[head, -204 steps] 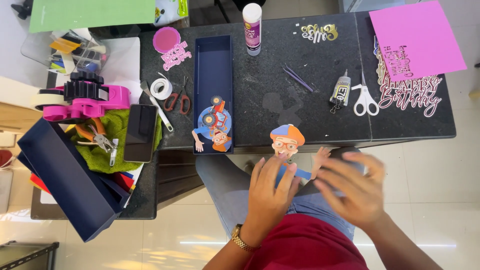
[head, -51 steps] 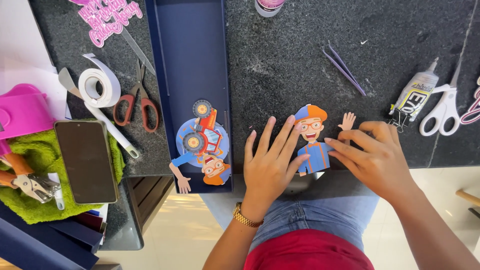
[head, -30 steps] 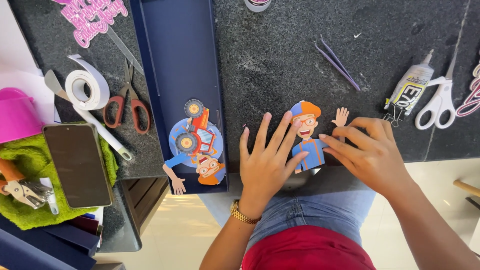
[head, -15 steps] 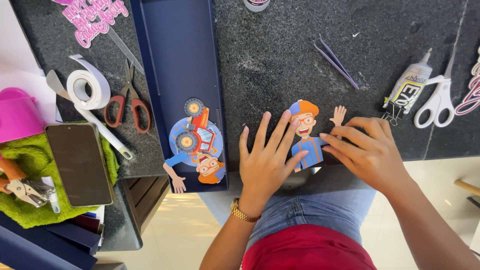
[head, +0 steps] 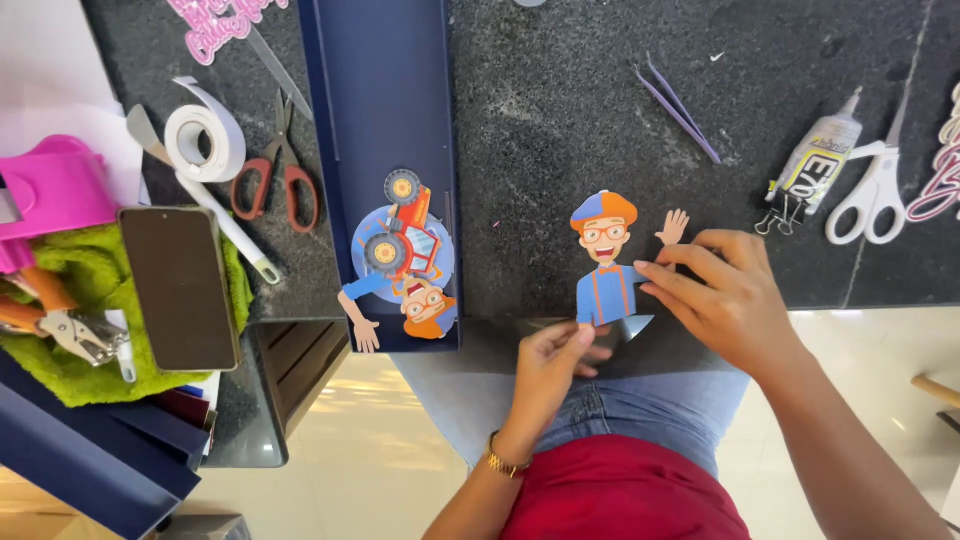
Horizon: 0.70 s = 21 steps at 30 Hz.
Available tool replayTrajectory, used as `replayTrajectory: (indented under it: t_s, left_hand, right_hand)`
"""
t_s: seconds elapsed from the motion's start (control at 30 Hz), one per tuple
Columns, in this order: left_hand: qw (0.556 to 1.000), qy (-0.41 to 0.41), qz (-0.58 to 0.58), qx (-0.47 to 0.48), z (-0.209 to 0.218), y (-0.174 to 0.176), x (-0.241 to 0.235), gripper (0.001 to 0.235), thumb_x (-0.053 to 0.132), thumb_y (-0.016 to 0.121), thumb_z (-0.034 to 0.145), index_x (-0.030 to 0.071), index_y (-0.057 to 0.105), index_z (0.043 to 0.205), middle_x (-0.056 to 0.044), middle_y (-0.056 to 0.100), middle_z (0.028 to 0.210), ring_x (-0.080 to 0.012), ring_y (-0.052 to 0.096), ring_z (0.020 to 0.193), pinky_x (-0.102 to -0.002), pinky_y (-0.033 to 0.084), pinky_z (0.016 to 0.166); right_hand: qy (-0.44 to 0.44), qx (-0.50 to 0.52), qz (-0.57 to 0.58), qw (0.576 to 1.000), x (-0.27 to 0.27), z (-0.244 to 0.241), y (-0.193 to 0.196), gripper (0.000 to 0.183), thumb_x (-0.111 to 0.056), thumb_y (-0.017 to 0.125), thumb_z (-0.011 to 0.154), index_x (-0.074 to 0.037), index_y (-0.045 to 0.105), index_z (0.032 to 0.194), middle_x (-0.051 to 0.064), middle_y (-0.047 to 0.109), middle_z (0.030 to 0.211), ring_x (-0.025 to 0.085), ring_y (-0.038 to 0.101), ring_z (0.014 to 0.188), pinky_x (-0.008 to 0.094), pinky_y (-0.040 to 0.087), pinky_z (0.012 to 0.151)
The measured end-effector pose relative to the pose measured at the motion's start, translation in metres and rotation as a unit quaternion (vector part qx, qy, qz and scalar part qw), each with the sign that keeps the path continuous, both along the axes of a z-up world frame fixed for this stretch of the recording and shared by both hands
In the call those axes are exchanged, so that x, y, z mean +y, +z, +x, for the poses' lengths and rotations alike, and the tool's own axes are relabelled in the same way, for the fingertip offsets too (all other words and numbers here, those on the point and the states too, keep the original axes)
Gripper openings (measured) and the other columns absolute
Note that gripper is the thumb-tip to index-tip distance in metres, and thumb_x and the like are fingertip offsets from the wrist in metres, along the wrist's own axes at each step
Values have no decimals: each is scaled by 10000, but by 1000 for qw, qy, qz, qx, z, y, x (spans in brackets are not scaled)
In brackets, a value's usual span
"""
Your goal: Assembling paper character cutouts for decorations using glue.
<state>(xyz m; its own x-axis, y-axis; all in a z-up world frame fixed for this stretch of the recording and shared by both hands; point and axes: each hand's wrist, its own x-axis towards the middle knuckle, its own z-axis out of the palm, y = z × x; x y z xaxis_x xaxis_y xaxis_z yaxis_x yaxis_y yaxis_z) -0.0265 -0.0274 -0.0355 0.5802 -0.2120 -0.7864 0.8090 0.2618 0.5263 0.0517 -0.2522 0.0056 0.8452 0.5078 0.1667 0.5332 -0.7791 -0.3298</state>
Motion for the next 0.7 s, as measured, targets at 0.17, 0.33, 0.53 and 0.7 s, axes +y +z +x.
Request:
replayTrajectory:
  t_s: [0.17, 0.33, 0.53, 0.7]
  left_hand:
    - [998, 17, 58, -3, 21, 24, -15, 220, 239, 789, 887, 26, 795, 941, -118, 786, 860, -154, 758, 761, -227, 591, 599]
    - [997, 44, 57, -38, 14, 33, -14, 132, 122, 795, 905, 2, 792, 850, -154, 796, 817, -187, 781, 742, -227, 600, 610]
    - [999, 21, 36, -23, -17, 29, -2, 168, 140, 789, 920, -20, 786, 870, -177, 802, 851, -235, 798, 792, -258, 620, 626]
    - [997, -19, 55, -44, -48, 10, 3, 174, 151, 818, 895, -18, 784, 918, -162, 800, 862, -216, 792, 801, -251, 620, 631]
  right_hand:
    - [-32, -17, 15, 999, 11, -15, 1, 187, -224, 797, 940, -213, 773, 1125, -29, 690, 1081, 278, 562, 1010, 411, 444, 879]
    - [-212, 40, 169, 962, 3, -71, -15, 266, -193, 867, 855, -190, 823, 1118, -13, 681, 1011, 256, 554, 1017, 361, 459, 970]
    - [-448, 315, 587, 596, 36, -131, -36, 105, -96, 599, 1037, -62, 624, 1133, 45, 637, 942, 117, 610, 866, 223, 499, 779]
    - [-467, 418, 623, 468, 53, -128, -38, 229, -115, 630, 1012, 38, 683, 1175, 150, 732, 1078, 248, 717, 950, 368, 586, 861]
